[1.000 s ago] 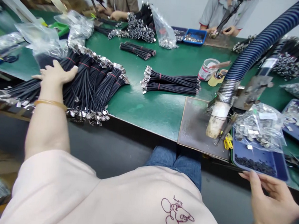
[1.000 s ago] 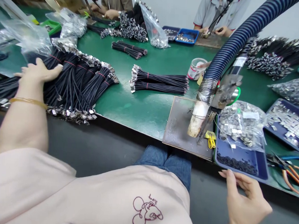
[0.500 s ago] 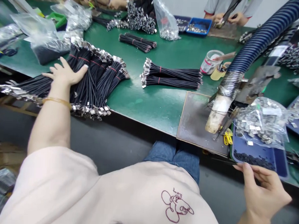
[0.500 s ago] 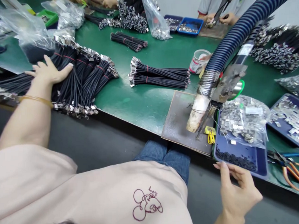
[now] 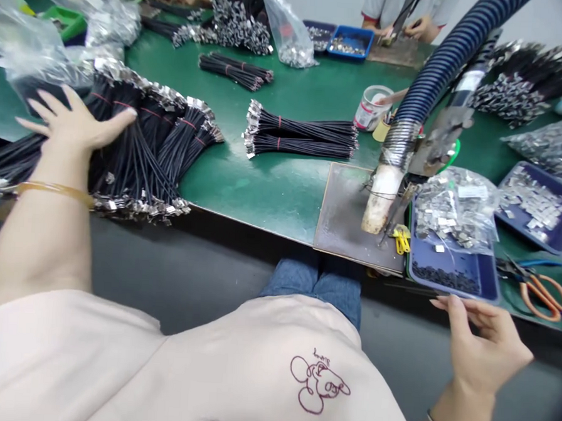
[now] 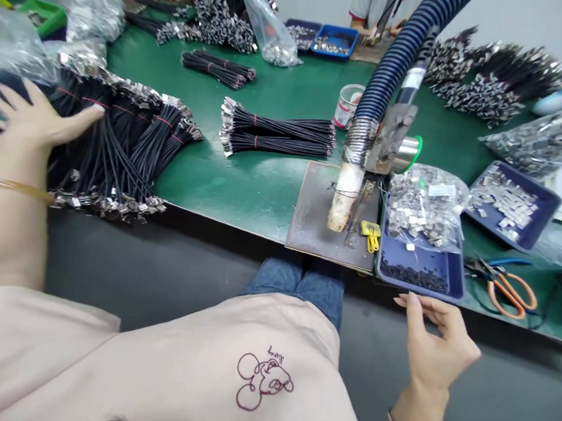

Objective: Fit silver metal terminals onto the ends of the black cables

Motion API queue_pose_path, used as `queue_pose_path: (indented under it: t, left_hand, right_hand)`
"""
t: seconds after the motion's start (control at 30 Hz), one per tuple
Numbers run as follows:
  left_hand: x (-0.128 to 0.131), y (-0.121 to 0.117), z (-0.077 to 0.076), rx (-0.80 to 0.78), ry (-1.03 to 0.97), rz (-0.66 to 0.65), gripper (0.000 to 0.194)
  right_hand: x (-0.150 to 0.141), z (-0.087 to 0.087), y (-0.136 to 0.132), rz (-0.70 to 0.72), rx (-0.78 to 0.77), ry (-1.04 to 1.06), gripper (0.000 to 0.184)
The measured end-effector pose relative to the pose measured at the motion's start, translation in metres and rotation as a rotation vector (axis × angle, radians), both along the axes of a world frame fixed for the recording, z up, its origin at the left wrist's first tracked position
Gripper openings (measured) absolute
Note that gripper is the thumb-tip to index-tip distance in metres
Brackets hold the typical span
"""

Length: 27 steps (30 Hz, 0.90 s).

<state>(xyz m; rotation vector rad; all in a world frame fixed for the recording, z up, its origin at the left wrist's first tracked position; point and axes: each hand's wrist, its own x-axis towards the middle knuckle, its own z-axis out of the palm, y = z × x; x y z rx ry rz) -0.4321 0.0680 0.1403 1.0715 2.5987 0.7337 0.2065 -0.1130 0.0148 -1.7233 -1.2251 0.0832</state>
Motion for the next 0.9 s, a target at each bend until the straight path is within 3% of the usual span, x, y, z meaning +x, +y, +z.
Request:
queue_pose_path:
  t: [0.07,0.13,0.23,0.33,0.37,0.43,0.53,0.63,0.77,0.9]
  left_hand:
    - [0.026,0.012,0.005,0.145,0.267,-0.119,0.107]
    - [0.063,0.033,-0.001,0.259,0.281,-0.289,0.101]
    - [0.134,0.069,-0.027,0.285,0.151,-0.678,0.073]
    - [0.205,0.1,-0.056,0.342,0.03,-0.958,0.04]
    - [0.223,0.109,-0.063,0.354,-0.026,-0.983,0.036]
    - [0.247,0.123,-0.07,0.278,-0.002,-0.894,0.034]
    - [0.254,0.137,-0.07,0.127,0.067,-0.827,0.036]
    - [0.245,0.137,-0.06,0.046,0.104,-0.849,0.044]
    - [0.225,0.112,-0.037,0.036,0.237,-0.878,0.064]
    - [0.19,0.072,-0.01,0.184,0.435,-0.785,0.06]
  right_hand:
    - [0.0,0.003,-0.001,-0.003,0.008,0.002,0.023]
    - [-0.003,0.006,0.0,0.016,0.002,-0.017,0.023]
    - [-0.012,0.012,0.002,0.064,-0.013,-0.078,0.022]
    - [-0.019,0.02,0.001,0.104,-0.012,-0.117,0.019]
    - [-0.02,0.023,0.0,0.109,-0.007,-0.117,0.018]
    - [-0.021,0.027,-0.002,0.1,0.011,-0.115,0.016]
    - [-0.019,0.029,-0.006,0.093,0.023,-0.107,0.013]
    - [-0.015,0.028,-0.01,0.107,0.007,-0.094,0.012]
    - [-0.009,0.023,-0.011,0.097,-0.028,-0.079,0.014]
    - [-0.004,0.021,-0.006,0.069,-0.018,0.009,0.017]
